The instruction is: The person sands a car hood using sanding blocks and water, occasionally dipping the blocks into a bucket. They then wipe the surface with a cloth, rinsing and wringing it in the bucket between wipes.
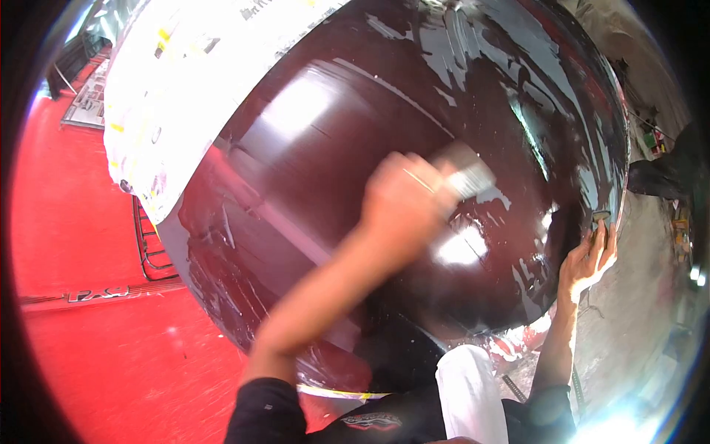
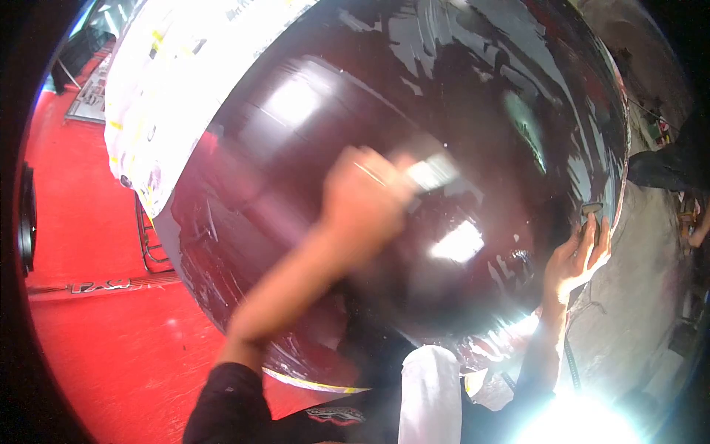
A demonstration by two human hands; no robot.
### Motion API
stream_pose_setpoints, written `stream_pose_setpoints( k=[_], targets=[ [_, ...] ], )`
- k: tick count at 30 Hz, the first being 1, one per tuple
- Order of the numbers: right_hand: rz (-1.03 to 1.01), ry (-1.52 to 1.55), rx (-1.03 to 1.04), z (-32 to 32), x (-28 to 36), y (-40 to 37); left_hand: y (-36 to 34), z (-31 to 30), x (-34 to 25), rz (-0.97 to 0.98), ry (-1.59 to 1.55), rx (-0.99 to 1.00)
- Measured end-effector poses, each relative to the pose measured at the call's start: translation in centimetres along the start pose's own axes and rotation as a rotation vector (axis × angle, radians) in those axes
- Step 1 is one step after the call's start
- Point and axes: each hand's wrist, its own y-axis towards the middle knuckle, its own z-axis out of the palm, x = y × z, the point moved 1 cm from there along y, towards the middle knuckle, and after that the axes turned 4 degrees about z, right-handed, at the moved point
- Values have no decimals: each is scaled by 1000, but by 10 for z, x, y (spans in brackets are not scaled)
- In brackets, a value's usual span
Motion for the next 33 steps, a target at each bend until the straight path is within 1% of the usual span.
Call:
stream_pose_setpoints(
  k=[1, 2, 3, 4, 5, 6, 7, 9, 10, 12, 13, 14, 15, 16, 17, 18, 20, 22, 24, 27, 29, 30, 31, 33],
  targets=[
    [1, 4, 7, 0, 0, -3, -1, -10, -63, 49, -65, -5],
    [40, 5, -8, 1, -3, -3, -15, 15, -119, 114, -294, -94],
    [75, 5, -24, 1, -6, -2, -27, 29, -166, 118, -284, -113],
    [70, 5, -27, 1, -9, 0, -30, 30, -197, 97, -359, -117],
    [111, 14, -24, 2, -12, 0, -32, 30, -211, 82, -433, -116],
    [158, 29, -14, 2, -12, -3, -31, 26, -210, 81, -431, -105],
    [168, 44, -3, 1, -14, -5, -30, 24, -205, 80, -539, -76],
    [96, -40, 21, 2, -16, -4, -33, 18, -193, 74, -709, -35],
    [108, -55, 37, 1, -14, -4, -40, 16, -186, 35, -758, -111],
    [61, -45, 5, 4, -18, -7, -56, 4, -165, -23, -830, -282],
    [33, -24, -10, 4, -19, -6, -79, 4, -154, -66, -783, -179],
    [37, -6, -4, 4, -19, -6, -102, -5, -136, -213, -761, -201],
    [40, 11, 5, 3, -18, -6, -124, -16, -115, -337, -636, -300],
    [41, -8, 20, 2, -14, -5, -173, -2, -118, -683, -737, -380],
    [17, -67, 47, 1, -15, -5, -223, 12, -122, -1069, -907, -573],
    [-8, -58, 34, 3, -16, -6, -271, 25, -127, -1377, -1031, -844],
    [-49, -65, 38, 4, -20, -7, -284, 2, -118, -1436, -630, -859],
    [-23, -23, 38, 6, -25, -11, -289, -18, -109, -1442, -251, -858],
    [-17, 8, 37, 10, -30, -14, -293, -26, -111, -1423, -42, -765],
    [-55, 39, 21, 11, -32, -12, -301, -28, -116, -1345, 119, -592],
    [-12, -39, 58, 7, -24, -7, -307, -28, -115, -1289, 175, -517],
    [-81, -49, 44, 7, -25, -3, -310, -28, -113, -1263, 188, -490],
    [-67, -71, 64, 6, -24, -2, -310, -29, -111, -1231, 205, -456],
    [11, -1, 85, 4, -17, -4, -314, -30, -107, -1181, 209, -410]
  ],
)
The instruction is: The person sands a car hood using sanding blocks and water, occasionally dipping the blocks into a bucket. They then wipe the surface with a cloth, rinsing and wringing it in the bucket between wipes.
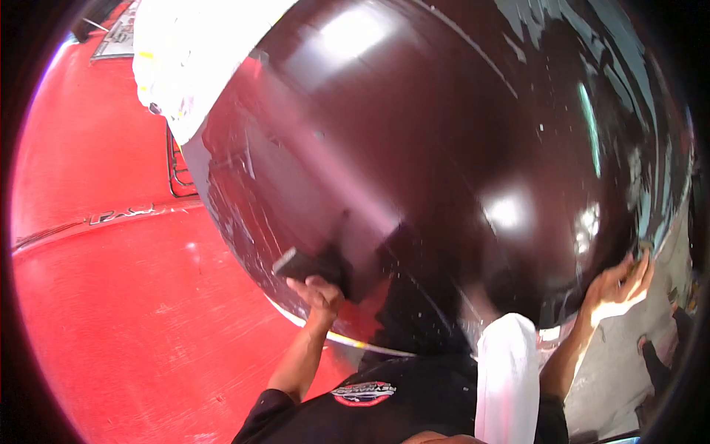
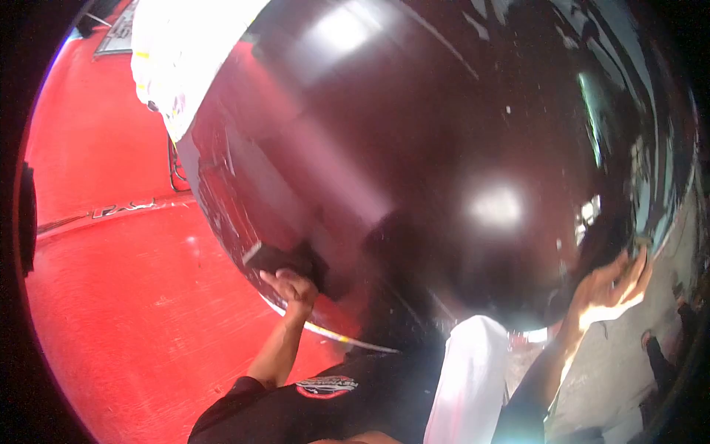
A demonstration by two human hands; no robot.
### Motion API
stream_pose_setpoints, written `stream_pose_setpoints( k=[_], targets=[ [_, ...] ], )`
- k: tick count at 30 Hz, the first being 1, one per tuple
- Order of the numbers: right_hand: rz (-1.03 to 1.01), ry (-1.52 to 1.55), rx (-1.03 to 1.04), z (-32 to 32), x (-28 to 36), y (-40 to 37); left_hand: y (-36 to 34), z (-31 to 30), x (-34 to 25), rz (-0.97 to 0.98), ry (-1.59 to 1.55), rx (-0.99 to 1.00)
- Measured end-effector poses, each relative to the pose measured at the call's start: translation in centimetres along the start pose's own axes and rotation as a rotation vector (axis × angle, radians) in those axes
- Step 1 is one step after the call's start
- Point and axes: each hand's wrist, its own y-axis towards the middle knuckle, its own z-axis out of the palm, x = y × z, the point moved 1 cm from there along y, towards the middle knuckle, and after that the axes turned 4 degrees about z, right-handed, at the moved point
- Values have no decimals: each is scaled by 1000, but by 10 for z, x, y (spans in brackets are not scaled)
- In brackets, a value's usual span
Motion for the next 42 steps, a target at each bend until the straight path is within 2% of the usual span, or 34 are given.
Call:
stream_pose_setpoints(
  k=[4, 6, 7, 8, 11, 13, 15, 17, 19, 23, 26, 27, 28, 29, 30, 31, 32, 33, 34, 35, 36, 38, 39, 41, 42],
  targets=[
    [-72, -93, 27, 4, -7, 3, 4, 0, 0, 61, -24, 45],
    [-104, 27, 71, 9, -21, 6, 12, 0, -13, 39, -114, 88],
    [-128, -16, 71, 16, -31, 6, 19, -3, -28, -30, -230, 127],
    [-140, -47, 55, 17, -31, 5, 19, -2, -28, -13, -234, 135],
    [-108, -53, 26, 20, -28, 3, 36, 1, -28, -98, -403, -11],
    [-91, -47, -25, 23, -30, 0, 81, -8, -39, -1, -359, -61],
    [-73, -47, -13, 32, -33, 2, 146, -2, -27, 242, -250, -141],
    [-73, -74, 32, 47, -51, 2, 219, 16, -6, 396, -64, -130],
    [-16, -96, 53, 51, -50, 3, 287, 51, 37, 350, 165, -103],
    [-13, -120, 73, 63, -63, 5, 303, 75, 57, 497, 208, -43],
    [3, -110, 38, 60, -57, 6, 283, 69, 29, 566, 39, 50],
    [5, -126, 47, 57, -53, 8, 270, 74, 17, 703, 27, 12],
    [0, -124, 40, 56, -51, 8, 238, 65, -13, 725, 42, 68],
    [-5, -84, 34, 56, -50, 8, 203, 60, -42, 881, -34, 89],
    [-8, -47, 28, 56, -49, 8, 150, 39, -83, 884, -89, 132],
    [-10, -47, 23, 53, -45, 8, 104, 31, -111, 980, -189, 259],
    [0, -45, 34, 47, -40, 7, 48, 12, -144, 1034, -424, 315],
    [13, -45, 46, 44, -40, 5, -19, -2, -170, 1027, -186, 579],
    [-13, -31, 11, 45, -41, 4, -84, -2, -177, 905, -621, 868],
    [15, -9, 40, 46, -38, 4, -160, 5, -177, 1070, -706, 686],
    [45, 8, 65, 45, -37, 5, -194, -14, -189, 1061, -701, 496],
    [60, -6, 58, 43, -33, 5, -246, -14, -191, 921, -759, 508],
    [62, 10, 58, 44, -34, 4, -249, -18, -191, 919, -759, 499],
    [50, 35, 63, 44, -33, 2, -253, -25, -186, 811, -794, 729],
    [77, 11, 78, 42, -30, 1, -243, -31, -180, 800, -794, 720]
  ],
)
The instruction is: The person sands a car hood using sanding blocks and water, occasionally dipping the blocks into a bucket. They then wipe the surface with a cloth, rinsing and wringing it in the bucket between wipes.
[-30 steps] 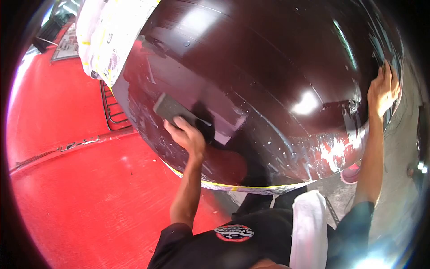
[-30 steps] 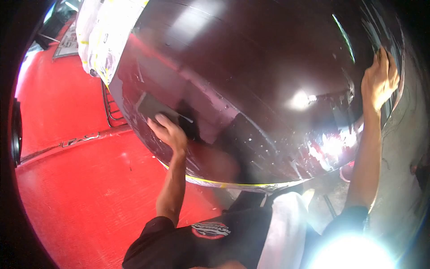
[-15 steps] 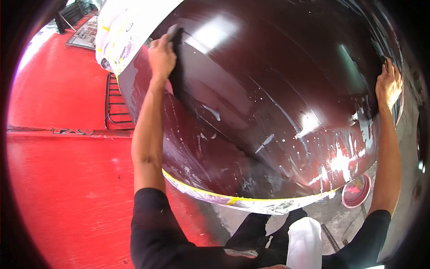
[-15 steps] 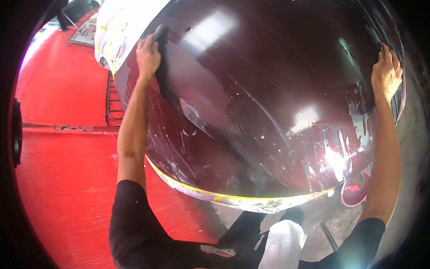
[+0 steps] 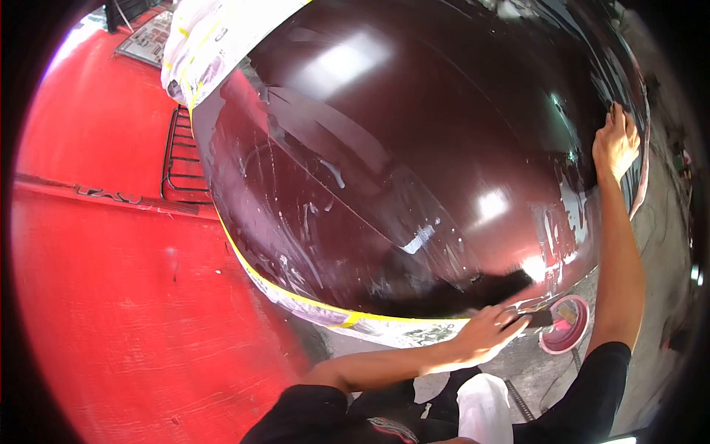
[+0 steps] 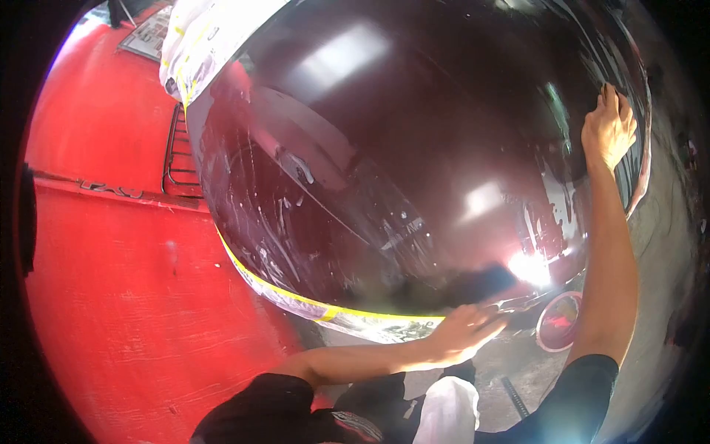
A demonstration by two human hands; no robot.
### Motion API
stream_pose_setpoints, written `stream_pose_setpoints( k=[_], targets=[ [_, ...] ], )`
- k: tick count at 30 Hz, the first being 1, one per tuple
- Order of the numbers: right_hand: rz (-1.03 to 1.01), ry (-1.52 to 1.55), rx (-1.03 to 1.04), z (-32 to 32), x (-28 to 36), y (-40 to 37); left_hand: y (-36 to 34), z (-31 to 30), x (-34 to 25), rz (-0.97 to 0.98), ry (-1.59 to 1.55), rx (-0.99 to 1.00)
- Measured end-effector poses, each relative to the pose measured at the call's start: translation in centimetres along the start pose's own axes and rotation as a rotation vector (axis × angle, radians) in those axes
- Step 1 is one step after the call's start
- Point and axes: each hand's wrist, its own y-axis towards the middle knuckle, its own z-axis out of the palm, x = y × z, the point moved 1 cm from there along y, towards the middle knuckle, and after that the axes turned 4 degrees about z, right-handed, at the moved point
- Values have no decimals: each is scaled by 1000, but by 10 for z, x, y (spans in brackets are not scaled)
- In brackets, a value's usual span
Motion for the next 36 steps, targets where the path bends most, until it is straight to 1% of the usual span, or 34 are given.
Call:
stream_pose_setpoints(
  k=[1, 2, 3, 4, 6, 7, 8, 9, 10, 12, 14, 15, 17, 18, 20, 22, 24, 26, 27, 29, 30, 32, 33, 34, 36],
  targets=[
    [28, -26, 13, -2, 2, 0, -3, -22, 5, -67, -153, 48],
    [15, -26, 13, -1, 1, 0, -6, -46, 12, -130, -312, 94],
    [19, -16, 8, 2, -1, 0, -5, -79, 31, -89, -226, -133],
    [21, -6, 4, 4, -2, 1, -1, -120, 51, -98, -36, -317],
    [-12, -23, 16, 2, -2, 5, 11, -210, 103, -170, 491, -633],
    [-27, -36, -5, 2, -2, 6, 17, -254, 138, -211, 732, -741],
    [-43, -47, -22, 3, -3, 6, 13, -300, 186, -156, 880, -782],
    [-86, -42, -29, 7, -9, 8, 12, -340, 223, -234, 961, -839],
    [-90, -81, -25, 9, -11, 10, 10, -379, 254, -253, 1081, -794],
    [-89, -116, -13, 14, -16, 11, 11, -435, 301, -338, 1086, -709],
    [-71, -124, 10, 22, -25, 13, 17, -460, 329, -379, 951, -564],
    [-77, -132, 0, 26, -29, 15, 22, -463, 340, -386, 951, -569],
    [-114, -144, -34, 21, -26, 15, 32, -457, 351, -376, 980, -512],
    [-121, -135, -41, 20, -26, 16, 32, -456, 351, -382, 985, -523],
    [-91, -155, 28, 24, -31, 20, 35, -453, 344, -359, 945, -495],
    [-91, -137, 37, 27, -33, 20, 32, -431, 320, -296, 848, -462],
    [-134, -137, -9, 29, -35, 21, 25, -391, 282, -271, 805, -419],
    [-147, -140, 3, 30, -37, 22, 17, -336, 233, -183, 821, -394],
    [-155, -143, 12, 30, -37, 23, 15, -302, 205, -92, 847, -370],
    [-164, -138, 18, 30, -34, 21, 13, -225, 138, -9, 721, -314],
    [-141, -133, 4, 26, -29, 18, 10, -184, 105, -34, 765, -178],
    [-131, -119, -18, 22, -21, 16, -10, -90, 58, -1, 538, -239],
    [-107, -86, 1, 21, -20, 15, -19, -50, 32, -150, 330, -233],
    [-83, -54, 18, 22, -20, 16, -24, -25, 14, -140, 252, -162],
    [-105, -71, -6, 27, -22, 19, -33, 42, -1, -125, 229, -204]
  ],
)
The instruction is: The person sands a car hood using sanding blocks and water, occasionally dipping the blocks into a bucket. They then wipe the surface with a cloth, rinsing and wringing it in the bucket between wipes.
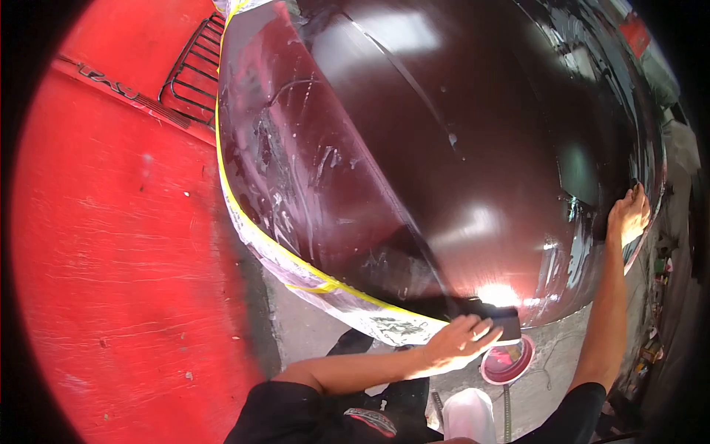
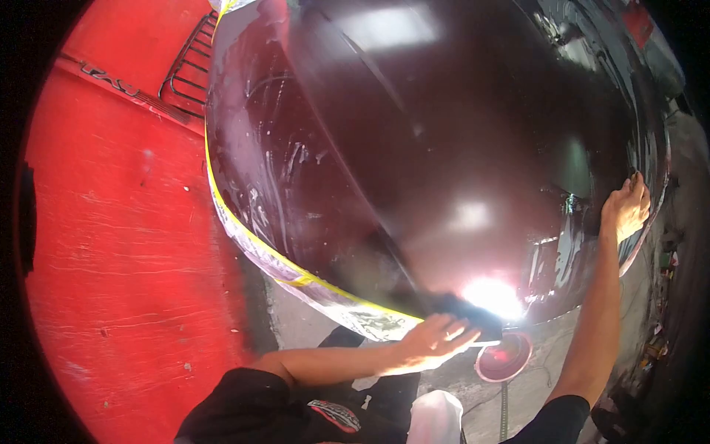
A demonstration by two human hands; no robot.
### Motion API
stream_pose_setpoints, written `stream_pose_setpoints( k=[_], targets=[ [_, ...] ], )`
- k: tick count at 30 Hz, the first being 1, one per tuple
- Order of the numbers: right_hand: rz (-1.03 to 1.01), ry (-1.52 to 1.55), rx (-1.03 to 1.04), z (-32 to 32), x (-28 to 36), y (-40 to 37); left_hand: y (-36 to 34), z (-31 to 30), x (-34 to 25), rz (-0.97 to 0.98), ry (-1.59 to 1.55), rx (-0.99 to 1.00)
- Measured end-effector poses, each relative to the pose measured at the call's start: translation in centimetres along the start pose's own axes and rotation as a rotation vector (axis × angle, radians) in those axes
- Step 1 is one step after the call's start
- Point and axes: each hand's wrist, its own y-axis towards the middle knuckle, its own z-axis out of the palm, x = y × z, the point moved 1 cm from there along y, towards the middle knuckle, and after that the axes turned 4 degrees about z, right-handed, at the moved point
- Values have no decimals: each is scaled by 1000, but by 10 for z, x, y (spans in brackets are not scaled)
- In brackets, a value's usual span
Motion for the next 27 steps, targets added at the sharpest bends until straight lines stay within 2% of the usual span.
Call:
stream_pose_setpoints(
  k=[2, 4, 7, 8, 10, 12, 13, 14, 16, 17, 19, 20, 21, 22, 23, 24, 25, 26, 27],
  targets=[
    [12, -45, 30, -6, 6, 0, -8, 24, -12, -5, -23, 19],
    [9, -37, 39, -6, 4, 0, -7, 19, -13, -18, -56, 44],
    [-24, -23, -8, -2, 1, 1, -17, -3, -15, 65, -239, 0],
    [-30, -12, 9, 1, -2, 2, -18, -14, -16, 100, -232, -86],
    [-25, 10, -16, -2, 1, 3, -27, -33, -11, 49, -334, -97],
    [-29, 10, 0, 2, -2, 6, -38, -56, 9, -158, -410, 34],
    [-32, 16, 10, 4, -3, 8, -48, -60, 27, -125, -371, -284],
    [-17, 22, 17, 7, -3, 8, -43, -84, 43, -144, -234, -468],
    [-107, 77, -80, 9, -10, 3, -46, -109, 82, -499, 50, -783],
    [-52, 141, -131, 7, -8, -2, -48, -118, 102, -696, 152, -922],
    [-2, 207, -186, -10, -31, -18, -47, -138, 130, -909, 316, -1048],
    [-9, 218, -181, -23, -48, -30, -44, -163, 133, -959, 279, -946],
    [80, 299, -257, -69, -52, -68, -58, -171, 144, -886, 588, -822],
    [162, 335, -327, -113, -66, -106, -82, -178, 168, -754, 731, -726],
    [210, 269, -278, -135, -98, -149, -106, -183, 194, -616, 878, -638],
    [254, 183, -231, -152, -131, -205, -106, -180, 206, -560, 863, -662],
    [403, 174, -113, -172, -152, -264, -101, -185, 202, -527, 759, -688],
    [280, -4, -42, -166, -216, -355, -90, -182, 204, -512, 609, -752],
    [444, -6, 178, -173, -244, -426, -80, -184, 208, -501, 462, -826]
  ],
)
